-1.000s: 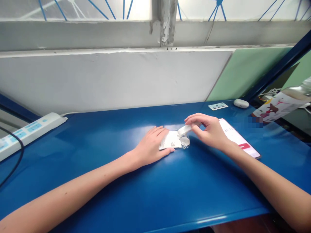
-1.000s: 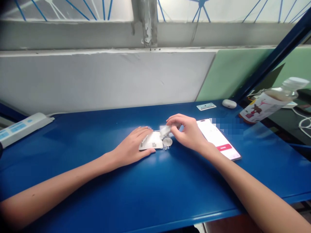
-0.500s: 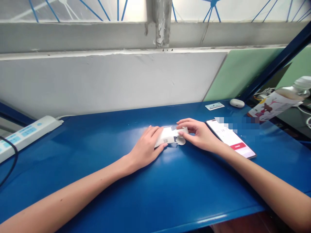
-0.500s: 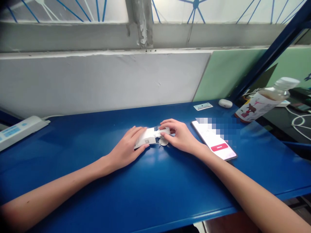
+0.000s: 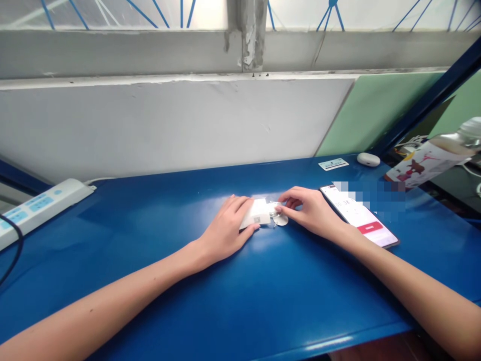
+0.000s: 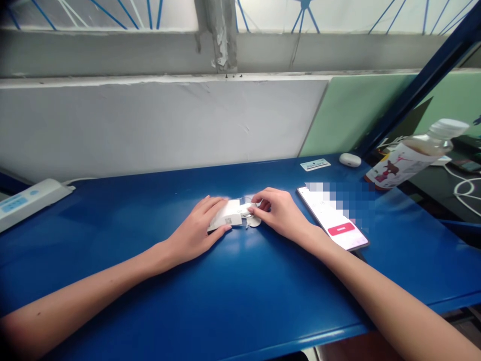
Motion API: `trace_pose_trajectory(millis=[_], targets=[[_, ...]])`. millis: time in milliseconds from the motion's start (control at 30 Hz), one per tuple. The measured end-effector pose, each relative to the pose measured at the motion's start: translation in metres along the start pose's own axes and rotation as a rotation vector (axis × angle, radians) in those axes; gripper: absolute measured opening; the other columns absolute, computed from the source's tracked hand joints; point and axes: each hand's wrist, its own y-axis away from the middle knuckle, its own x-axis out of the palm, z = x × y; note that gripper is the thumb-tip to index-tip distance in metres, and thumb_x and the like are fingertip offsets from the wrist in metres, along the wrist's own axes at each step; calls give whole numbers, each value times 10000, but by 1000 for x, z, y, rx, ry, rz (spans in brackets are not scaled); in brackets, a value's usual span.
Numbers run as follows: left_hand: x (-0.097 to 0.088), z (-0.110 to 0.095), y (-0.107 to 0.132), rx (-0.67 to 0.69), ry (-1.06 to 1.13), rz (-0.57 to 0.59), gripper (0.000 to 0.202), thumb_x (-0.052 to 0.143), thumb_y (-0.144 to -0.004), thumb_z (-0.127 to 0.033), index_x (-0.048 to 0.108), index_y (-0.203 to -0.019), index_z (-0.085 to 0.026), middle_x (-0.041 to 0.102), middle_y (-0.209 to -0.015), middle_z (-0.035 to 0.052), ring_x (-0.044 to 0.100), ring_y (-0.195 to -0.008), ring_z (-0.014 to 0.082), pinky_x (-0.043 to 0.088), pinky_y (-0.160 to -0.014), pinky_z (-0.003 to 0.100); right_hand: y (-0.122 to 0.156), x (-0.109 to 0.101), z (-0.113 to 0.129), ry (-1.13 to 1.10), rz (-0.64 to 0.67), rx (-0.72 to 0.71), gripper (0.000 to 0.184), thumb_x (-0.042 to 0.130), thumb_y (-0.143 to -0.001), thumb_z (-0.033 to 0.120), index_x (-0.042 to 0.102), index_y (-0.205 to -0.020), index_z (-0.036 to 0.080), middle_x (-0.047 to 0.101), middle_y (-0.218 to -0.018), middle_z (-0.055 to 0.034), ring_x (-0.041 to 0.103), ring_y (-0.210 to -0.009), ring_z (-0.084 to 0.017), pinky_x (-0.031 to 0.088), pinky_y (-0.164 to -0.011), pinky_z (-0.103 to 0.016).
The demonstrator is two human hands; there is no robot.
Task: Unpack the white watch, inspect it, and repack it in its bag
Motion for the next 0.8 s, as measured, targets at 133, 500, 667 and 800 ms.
trace_pose_trajectory(millis=[133,500,667,800], targets=[[1,1,0,1,8,1,417,528,-987,-360,470,-1357,-176,571,-1369,145,519,-1297,309,319,-1161,577,1,2,3,-8,-11,-26,121,630,-897,281,713,-874,196,740,-853,-55,686,-712,-187,567,-671,-327],[1,2,1,-6,2,1,424,516,-994,-379,480,-1365,-177,561,-1391,150,512,-1305,326,342,-1148,578,4,-7,7,332,35,-205,269,515,-929,201,725,-1087,148,746,-1069,-146,678,-1057,-284,566,-901,-433],[1,1,1,-5,13,-1,397,511,-994,-383,502,-1326,-167,570,-1368,158,520,-1281,326,410,-1096,540,10,-1,15,179,131,-189,334,550,-912,197,661,-1226,191,710,-1212,-130,663,-1150,-288,559,-960,-444],[0,1,0,-8,13,1,384,486,-1002,-385,507,-1322,-174,574,-1355,159,525,-1269,329,431,-1074,533,15,4,21,-102,226,-35,541,564,-911,228,461,-1440,174,651,-1338,-156,665,-1178,-280,597,-898,-396]])
